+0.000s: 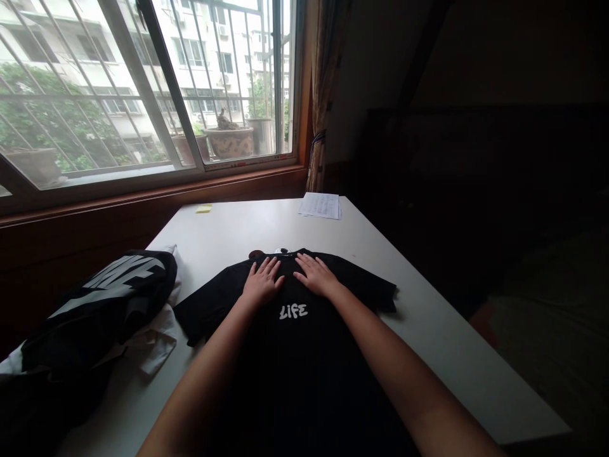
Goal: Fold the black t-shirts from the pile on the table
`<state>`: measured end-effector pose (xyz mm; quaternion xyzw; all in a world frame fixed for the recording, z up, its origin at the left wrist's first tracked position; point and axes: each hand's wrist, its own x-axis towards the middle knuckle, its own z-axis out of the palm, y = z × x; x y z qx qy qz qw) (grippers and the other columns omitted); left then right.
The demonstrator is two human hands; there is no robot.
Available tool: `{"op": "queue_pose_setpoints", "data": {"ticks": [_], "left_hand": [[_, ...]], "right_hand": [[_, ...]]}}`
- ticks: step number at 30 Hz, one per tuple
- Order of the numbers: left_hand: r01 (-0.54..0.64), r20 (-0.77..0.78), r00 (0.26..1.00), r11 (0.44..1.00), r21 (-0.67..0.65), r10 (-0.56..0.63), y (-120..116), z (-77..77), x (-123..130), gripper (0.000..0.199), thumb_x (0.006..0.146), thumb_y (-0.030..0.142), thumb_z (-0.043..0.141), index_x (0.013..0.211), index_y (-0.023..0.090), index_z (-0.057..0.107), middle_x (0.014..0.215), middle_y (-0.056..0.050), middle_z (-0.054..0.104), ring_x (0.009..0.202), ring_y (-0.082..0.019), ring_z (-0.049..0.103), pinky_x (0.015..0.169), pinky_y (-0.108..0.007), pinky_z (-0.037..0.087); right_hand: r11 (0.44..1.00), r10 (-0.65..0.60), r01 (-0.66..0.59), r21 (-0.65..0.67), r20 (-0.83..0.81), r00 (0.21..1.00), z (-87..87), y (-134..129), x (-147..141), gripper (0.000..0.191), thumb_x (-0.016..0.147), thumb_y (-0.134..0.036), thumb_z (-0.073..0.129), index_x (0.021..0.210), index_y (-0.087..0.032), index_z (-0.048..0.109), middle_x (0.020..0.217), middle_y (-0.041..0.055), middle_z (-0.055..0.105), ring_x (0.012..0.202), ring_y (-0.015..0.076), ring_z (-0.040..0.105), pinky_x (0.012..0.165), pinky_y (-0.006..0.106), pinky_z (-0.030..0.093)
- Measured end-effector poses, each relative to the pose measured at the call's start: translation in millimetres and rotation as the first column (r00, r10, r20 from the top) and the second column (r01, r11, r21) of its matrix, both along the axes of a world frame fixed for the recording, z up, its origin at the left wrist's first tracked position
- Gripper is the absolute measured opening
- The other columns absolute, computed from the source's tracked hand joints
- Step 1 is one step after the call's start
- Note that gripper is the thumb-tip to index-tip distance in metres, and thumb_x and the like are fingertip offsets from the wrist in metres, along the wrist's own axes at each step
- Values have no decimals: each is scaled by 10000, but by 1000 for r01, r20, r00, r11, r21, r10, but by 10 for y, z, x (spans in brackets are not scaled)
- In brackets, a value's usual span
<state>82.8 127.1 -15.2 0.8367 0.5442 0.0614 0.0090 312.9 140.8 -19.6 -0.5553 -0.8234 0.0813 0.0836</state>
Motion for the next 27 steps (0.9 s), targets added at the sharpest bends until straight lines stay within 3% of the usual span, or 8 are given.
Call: {"op": "queue_pose_setpoints", "data": {"ticks": [4,12,27], "left_hand": [[-27,-17,1000,999,-25,27,36,11,11,643,1021,591,287,1587,286,315,1688,-24,201,1560,-269,151,1256,-558,110],[-97,-29,995,995,-13,96,42,93,96,669,1007,618,326,1575,266,334,1639,-139,312,1533,-348,205,1187,-713,112],[-121,-11,993,992,-23,120,42,16,73,695,1000,652,254,1583,279,323,1670,-94,254,1554,-330,131,1190,-713,65]], "right_hand": [[1000,-6,6,-7,9,1000,-21,60,72,700,1015,-636,245,1596,-250,309,1685,18,212,1553,201,168,1264,451,99],[1000,-13,13,11,9,1000,-32,61,90,696,1011,-643,260,1591,-262,322,1683,10,225,1548,205,181,1264,451,101],[998,12,-12,55,1,1000,-8,41,101,625,1022,-581,329,1565,-275,377,1642,47,324,1524,218,234,1256,445,120]]}}
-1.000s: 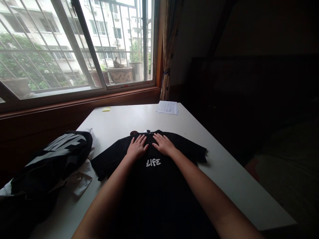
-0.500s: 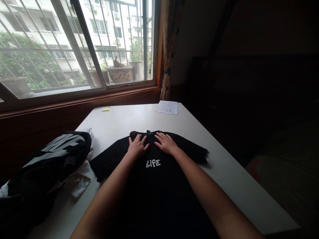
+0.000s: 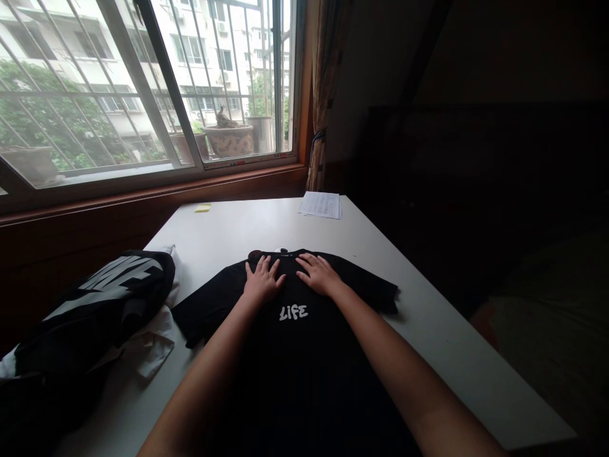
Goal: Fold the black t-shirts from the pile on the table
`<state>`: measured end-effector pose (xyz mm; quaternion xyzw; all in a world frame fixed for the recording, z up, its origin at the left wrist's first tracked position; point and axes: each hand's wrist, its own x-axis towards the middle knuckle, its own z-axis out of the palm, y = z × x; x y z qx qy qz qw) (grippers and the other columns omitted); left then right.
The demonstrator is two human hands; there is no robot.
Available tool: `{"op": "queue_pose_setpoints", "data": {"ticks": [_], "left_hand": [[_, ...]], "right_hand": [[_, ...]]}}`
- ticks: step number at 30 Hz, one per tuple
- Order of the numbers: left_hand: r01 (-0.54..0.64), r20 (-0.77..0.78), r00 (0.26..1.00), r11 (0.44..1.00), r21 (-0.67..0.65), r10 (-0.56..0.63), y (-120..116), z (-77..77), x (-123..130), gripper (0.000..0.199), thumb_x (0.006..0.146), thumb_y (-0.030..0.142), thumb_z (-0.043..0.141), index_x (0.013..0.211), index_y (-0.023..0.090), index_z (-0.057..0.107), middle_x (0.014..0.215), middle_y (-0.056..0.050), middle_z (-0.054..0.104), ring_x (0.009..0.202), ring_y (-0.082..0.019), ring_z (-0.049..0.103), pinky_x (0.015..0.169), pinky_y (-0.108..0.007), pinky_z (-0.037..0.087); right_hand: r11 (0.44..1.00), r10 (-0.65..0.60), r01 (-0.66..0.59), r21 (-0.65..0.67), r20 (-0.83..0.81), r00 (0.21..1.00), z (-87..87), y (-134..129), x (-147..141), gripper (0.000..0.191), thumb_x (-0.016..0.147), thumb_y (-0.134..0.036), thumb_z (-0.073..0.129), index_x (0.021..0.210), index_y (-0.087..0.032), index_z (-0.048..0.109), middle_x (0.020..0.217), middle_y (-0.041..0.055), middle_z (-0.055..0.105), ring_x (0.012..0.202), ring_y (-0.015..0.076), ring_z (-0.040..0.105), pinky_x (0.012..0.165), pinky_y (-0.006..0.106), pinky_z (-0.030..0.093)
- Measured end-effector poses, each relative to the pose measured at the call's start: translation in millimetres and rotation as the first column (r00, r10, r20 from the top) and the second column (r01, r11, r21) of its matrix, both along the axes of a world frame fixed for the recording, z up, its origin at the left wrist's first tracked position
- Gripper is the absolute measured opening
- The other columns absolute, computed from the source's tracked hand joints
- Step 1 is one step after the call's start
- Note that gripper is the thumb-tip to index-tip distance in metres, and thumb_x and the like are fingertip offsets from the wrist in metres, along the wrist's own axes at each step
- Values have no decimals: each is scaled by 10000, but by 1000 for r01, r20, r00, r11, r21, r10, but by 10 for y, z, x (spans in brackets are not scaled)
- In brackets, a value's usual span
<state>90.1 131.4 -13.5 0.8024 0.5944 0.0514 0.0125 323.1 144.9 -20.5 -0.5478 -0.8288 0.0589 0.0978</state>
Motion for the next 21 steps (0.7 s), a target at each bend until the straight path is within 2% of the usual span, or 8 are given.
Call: {"op": "queue_pose_setpoints", "data": {"ticks": [6,13,21], "left_hand": [[-3,6,1000,1000,22,3,-9,-8,-8,692,998,657,248,1575,285,338,1660,-95,282,1537,-318,185,1197,-701,62],[-7,14,1000,1000,-2,7,-5,6,3,697,997,649,248,1582,277,320,1675,-89,242,1552,-320,147,1203,-694,48],[-19,10,1000,1000,-17,19,14,-14,5,717,993,659,232,1591,270,299,1684,-80,210,1559,-320,122,1205,-688,33]], "right_hand": [[1000,-5,5,10,6,1000,19,0,-2,625,1021,-581,329,1559,-268,389,1636,49,333,1520,213,243,1257,438,112],[999,-9,9,-31,29,1000,64,2,-8,644,1020,-599,295,1579,-284,349,1665,21,280,1539,206,193,1259,439,92],[1000,-18,18,-16,21,1000,28,29,-3,644,1016,-614,284,1577,-303,347,1656,24,297,1533,220,211,1256,455,100]]}}
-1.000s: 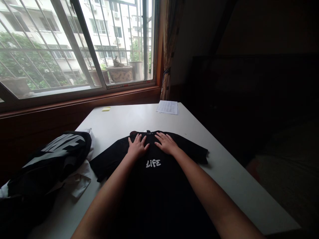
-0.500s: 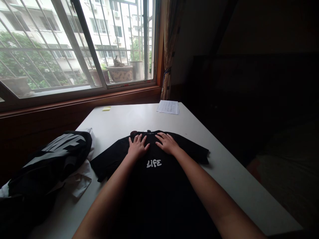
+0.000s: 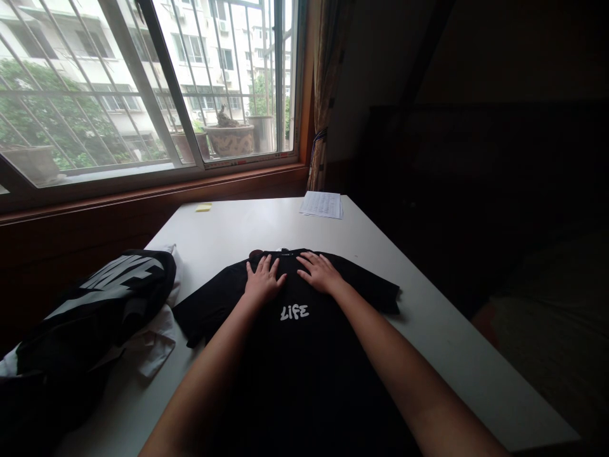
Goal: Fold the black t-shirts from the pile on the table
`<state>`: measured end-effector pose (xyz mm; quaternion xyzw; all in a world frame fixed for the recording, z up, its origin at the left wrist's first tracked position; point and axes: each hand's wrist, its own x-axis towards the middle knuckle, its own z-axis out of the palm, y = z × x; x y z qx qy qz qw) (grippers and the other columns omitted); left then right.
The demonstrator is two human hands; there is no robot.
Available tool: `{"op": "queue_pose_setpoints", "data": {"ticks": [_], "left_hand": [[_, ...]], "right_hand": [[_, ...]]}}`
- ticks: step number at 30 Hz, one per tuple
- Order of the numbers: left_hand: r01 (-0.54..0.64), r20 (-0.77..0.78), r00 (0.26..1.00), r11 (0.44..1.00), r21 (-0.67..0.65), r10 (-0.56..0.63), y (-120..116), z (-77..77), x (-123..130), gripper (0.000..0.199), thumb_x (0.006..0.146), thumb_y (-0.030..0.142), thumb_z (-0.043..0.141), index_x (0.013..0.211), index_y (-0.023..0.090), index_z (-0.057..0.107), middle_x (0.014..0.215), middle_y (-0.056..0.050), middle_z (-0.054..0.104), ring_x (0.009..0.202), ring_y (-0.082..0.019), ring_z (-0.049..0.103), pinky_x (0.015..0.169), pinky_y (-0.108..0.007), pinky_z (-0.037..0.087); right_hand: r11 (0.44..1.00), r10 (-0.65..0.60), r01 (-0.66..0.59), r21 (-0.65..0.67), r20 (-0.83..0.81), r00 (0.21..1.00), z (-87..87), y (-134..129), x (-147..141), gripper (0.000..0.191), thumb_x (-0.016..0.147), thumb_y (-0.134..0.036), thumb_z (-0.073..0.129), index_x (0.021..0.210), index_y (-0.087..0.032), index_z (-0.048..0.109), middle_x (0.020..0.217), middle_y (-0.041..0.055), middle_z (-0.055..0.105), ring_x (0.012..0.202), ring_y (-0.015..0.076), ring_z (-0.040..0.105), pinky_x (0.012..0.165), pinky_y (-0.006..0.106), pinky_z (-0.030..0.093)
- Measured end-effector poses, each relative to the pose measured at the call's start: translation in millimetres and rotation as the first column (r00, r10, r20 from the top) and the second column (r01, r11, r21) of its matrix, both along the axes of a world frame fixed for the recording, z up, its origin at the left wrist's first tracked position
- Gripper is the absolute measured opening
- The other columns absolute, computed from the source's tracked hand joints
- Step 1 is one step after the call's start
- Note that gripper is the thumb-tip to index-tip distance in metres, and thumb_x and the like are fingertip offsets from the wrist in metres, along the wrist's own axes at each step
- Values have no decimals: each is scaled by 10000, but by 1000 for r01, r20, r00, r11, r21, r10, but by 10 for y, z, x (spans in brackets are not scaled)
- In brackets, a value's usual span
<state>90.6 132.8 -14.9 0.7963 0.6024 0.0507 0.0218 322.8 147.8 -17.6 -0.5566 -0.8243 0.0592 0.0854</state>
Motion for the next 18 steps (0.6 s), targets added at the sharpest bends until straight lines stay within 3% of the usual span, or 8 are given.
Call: {"op": "queue_pose_setpoints", "data": {"ticks": [9,14,18], "left_hand": [[2,8,1000,1000,3,-2,8,-4,-5,721,990,662,236,1589,265,303,1680,-91,221,1556,-313,135,1203,-694,37],[-19,47,999,999,-37,21,55,88,37,735,972,664,311,1596,277,266,1656,-119,285,1526,-350,207,1178,-728,88],[-71,83,994,997,4,70,104,158,98,722,974,640,317,1589,266,276,1581,-146,404,1459,-377,308,1147,-758,149]], "right_hand": [[999,-32,32,11,-12,999,11,-8,-37,619,1011,-605,321,1559,-322,376,1617,27,356,1499,232,255,1251,466,90],[989,-150,149,-4,-25,988,61,32,-268,644,985,-678,311,1567,-401,335,1548,71,401,1451,309,288,1214,584,83],[972,-233,233,-36,-12,972,92,66,-447,635,967,-700,328,1549,-446,350,1531,96,384,1402,379,308,1166,670,80]]}}
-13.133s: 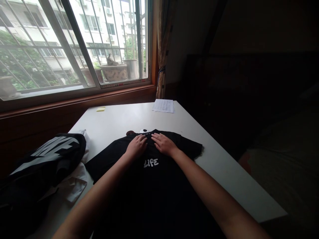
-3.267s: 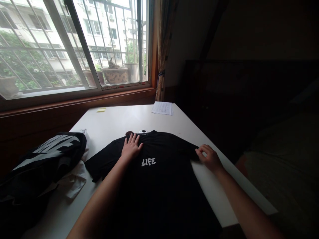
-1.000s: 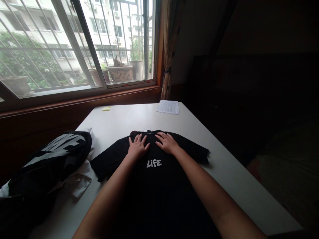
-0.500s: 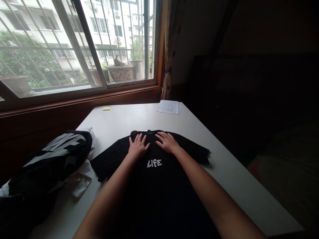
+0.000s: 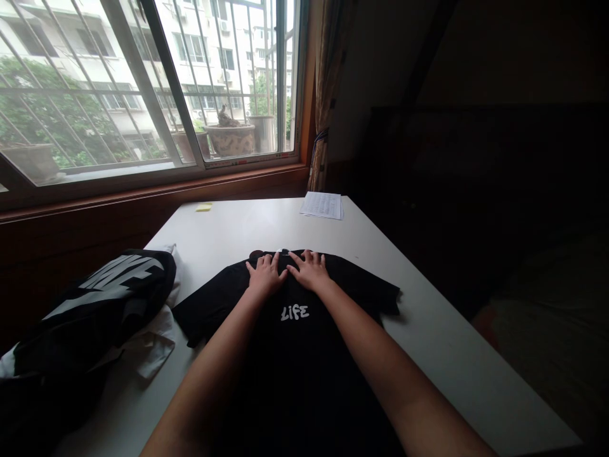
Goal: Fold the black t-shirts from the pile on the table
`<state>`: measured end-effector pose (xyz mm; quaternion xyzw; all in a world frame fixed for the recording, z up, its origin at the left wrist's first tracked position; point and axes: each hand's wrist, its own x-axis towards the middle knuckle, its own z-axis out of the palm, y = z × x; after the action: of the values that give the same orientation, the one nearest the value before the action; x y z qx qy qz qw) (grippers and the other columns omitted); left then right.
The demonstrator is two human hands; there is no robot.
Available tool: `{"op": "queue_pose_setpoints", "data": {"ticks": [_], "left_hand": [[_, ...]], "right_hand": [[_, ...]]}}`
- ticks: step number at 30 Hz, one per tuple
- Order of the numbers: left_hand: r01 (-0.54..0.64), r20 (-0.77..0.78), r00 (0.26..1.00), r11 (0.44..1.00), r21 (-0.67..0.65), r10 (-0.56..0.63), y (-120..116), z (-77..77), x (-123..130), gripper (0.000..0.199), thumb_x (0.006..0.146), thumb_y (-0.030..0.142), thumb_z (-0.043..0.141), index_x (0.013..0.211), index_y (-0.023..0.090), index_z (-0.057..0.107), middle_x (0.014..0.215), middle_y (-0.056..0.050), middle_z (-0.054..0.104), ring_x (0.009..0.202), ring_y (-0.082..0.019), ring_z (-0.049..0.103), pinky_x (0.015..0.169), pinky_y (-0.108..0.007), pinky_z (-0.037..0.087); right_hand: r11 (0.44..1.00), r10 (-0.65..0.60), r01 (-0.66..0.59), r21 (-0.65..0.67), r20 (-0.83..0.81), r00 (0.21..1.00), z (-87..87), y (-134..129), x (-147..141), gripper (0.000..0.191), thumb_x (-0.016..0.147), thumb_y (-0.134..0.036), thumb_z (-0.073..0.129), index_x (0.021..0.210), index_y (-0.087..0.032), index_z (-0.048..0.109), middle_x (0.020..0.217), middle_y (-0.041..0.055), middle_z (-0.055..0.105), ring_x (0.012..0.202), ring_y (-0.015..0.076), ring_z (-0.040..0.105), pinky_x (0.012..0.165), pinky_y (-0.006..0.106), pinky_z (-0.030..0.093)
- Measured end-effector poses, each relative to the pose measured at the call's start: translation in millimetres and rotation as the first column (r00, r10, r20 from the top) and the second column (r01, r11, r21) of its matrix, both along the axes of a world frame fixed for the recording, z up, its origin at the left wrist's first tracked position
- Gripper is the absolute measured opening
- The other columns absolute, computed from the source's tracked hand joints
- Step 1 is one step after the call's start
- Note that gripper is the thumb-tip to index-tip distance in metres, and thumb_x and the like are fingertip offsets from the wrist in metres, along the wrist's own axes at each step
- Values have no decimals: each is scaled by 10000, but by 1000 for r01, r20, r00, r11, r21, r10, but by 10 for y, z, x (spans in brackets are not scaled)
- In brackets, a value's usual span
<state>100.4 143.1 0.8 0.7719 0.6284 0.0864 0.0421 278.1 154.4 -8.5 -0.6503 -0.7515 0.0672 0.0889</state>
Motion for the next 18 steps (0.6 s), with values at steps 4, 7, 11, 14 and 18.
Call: {"op": "queue_pose_setpoints", "data": {"ticks": [4,7,11,14,18], "left_hand": [[-45,13,999,999,3,45,39,8,34,689,969,635,314,1563,289,338,1544,-136,440,1419,-390,342,1138,-772,153],[-48,25,999,999,22,48,54,-13,34,661,971,631,313,1539,300,386,1532,-129,445,1409,-396,340,1123,-797,127],[-39,37,999,999,30,38,67,-16,9,620,970,625,335,1496,314,441,1503,-122,463,1382,-397,365,1106,-813,136],[-38,30,999,999,2,38,72,4,-19,581,963,617,380,1468,340,459,1494,-110,466,1378,-389,371,1123,-790,140],[-11,24,1000,1000,1,11,58,12,-60,535,976,599,385,1450,364,465,1499,-89,461,1388,-368,360,1141,-772,121]], "right_hand": [[999,-28,29,23,-9,1000,-2,-1,-36,606,962,-695,350,1511,-448,417,1487,97,414,1373,385,326,1165,672,82],[999,-25,25,40,-9,1000,-15,-10,-13,586,959,-692,363,1485,-449,449,1454,92,433,1360,374,332,1173,656,85],[999,-16,15,52,6,1000,-20,-22,6,565,966,-674,372,1475,-445,456,1445,90,432,1357,366,328,1178,642,86],[998,-9,9,56,13,1000,-18,-29,8,561,971,-666,369,1476,-438,454,1444,92,431,1359,363,325,1178,638,80],[998,-7,7,57,9,1000,-18,-36,25,544,971,-666,369,1459,-447,473,1448,78,434,1366,357,324,1185,629,85]]}}
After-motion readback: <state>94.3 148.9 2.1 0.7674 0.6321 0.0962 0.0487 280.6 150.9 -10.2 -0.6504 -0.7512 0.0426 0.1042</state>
